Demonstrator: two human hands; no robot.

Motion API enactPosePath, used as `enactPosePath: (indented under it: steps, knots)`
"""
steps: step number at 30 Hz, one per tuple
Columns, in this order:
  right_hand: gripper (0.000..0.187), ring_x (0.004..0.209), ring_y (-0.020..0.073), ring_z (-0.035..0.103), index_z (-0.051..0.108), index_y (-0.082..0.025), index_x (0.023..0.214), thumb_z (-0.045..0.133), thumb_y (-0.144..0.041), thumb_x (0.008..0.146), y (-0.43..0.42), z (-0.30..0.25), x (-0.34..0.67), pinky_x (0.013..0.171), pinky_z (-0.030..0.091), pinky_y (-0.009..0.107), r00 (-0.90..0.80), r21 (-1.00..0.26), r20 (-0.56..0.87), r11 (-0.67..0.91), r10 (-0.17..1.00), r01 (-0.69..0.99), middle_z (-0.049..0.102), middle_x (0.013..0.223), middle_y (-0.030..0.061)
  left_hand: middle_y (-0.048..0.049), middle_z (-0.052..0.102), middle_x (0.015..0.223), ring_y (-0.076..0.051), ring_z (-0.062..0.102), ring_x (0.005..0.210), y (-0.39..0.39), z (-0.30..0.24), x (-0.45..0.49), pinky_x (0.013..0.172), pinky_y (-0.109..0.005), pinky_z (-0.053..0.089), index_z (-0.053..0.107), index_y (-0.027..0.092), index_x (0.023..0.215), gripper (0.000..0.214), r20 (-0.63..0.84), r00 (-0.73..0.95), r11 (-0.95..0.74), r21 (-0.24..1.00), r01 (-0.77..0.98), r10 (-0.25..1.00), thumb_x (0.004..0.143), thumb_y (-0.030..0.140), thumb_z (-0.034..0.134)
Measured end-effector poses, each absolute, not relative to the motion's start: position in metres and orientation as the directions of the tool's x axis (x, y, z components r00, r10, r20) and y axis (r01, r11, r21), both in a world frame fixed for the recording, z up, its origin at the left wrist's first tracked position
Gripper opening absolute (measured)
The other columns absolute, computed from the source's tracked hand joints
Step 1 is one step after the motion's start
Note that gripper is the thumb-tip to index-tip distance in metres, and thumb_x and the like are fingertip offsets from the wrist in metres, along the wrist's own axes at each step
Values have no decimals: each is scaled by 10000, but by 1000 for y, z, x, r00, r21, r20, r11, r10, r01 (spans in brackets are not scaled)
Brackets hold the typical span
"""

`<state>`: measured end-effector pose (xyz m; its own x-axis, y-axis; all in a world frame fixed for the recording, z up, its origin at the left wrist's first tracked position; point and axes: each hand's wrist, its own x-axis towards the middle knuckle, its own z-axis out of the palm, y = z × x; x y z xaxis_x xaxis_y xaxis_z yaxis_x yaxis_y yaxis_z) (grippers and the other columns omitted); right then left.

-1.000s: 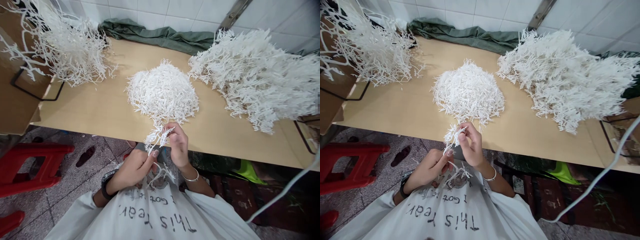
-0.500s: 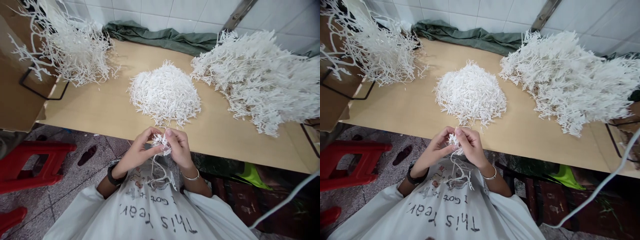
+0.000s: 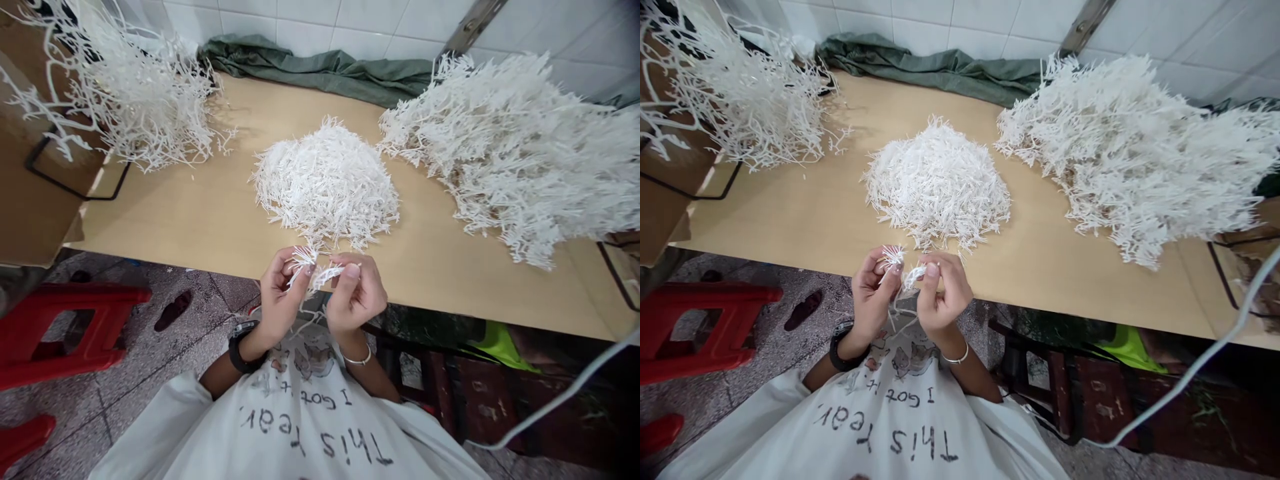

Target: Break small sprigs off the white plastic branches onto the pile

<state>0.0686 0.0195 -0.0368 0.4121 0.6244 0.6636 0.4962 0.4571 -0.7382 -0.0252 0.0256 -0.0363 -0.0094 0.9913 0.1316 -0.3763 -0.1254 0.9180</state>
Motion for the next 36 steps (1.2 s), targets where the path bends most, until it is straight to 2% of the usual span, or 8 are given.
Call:
enactPosePath:
  steps: [2,4,9,14,20,25,28,36]
  knots:
    - [178,625,130,581,595,-200,803,462,-188,921,19,-38,65,549,429,253,450,-702,706,458,547,545,614,714,19,36,538,686,-47,428,521,22,-38,-23,521,-148,390,582,190,906,98,195,-85,-212,929,-304,977,858,271,609]
    - [211,577,117,558,547,-202,765,430,-212,940,19,-37,62,532,426,247,508,-751,660,461,553,473,573,655,1,25,537,689,-62,449,562,20,-37,-23,554,-160,398,579,174,826,92,249,-69,-258,937,-234,966,862,256,600]
    - [295,498,101,444,453,-209,689,403,-312,960,23,-35,62,495,366,249,558,-892,441,413,703,184,476,582,-26,-42,539,877,-146,529,821,29,-29,-28,736,-234,447,571,160,819,168,302,233,-255,943,-213,924,847,323,600]
    - [294,522,102,398,482,-210,704,438,-379,941,27,-34,63,496,331,242,565,-927,313,376,764,6,438,605,-30,4,527,704,-109,485,665,35,-29,-34,637,-204,403,551,152,737,198,217,391,-209,976,-64,895,887,281,550]
    - [419,498,99,382,538,-207,722,378,-543,915,28,-37,62,467,314,236,393,-949,112,216,913,-230,426,592,-28,-4,607,667,-105,520,587,29,-37,-33,576,-210,394,573,144,669,266,357,268,-382,923,47,895,906,248,511]
    - [464,481,94,370,483,-201,644,439,-610,858,25,-47,61,448,307,234,399,-937,0,139,917,-320,400,555,-38,-23,620,669,-128,546,615,31,-40,-38,611,-232,413,609,155,699,215,523,241,-571,792,218,817,888,168,509]
    - [499,411,81,297,416,-207,588,426,-635,846,26,-45,57,389,242,230,443,-908,-57,139,895,-396,323,502,-58,-44,658,741,-141,580,679,34,-40,-40,662,-243,437,624,157,731,223,516,249,-570,781,257,820,899,150,477]
    - [444,609,107,529,559,-226,814,348,-612,878,41,-41,50,572,430,236,333,-801,-100,122,938,-586,544,716,-14,23,505,504,-90,446,448,33,-50,-34,471,-214,331,517,156,581,358,442,178,-476,815,330,879,921,259,473]
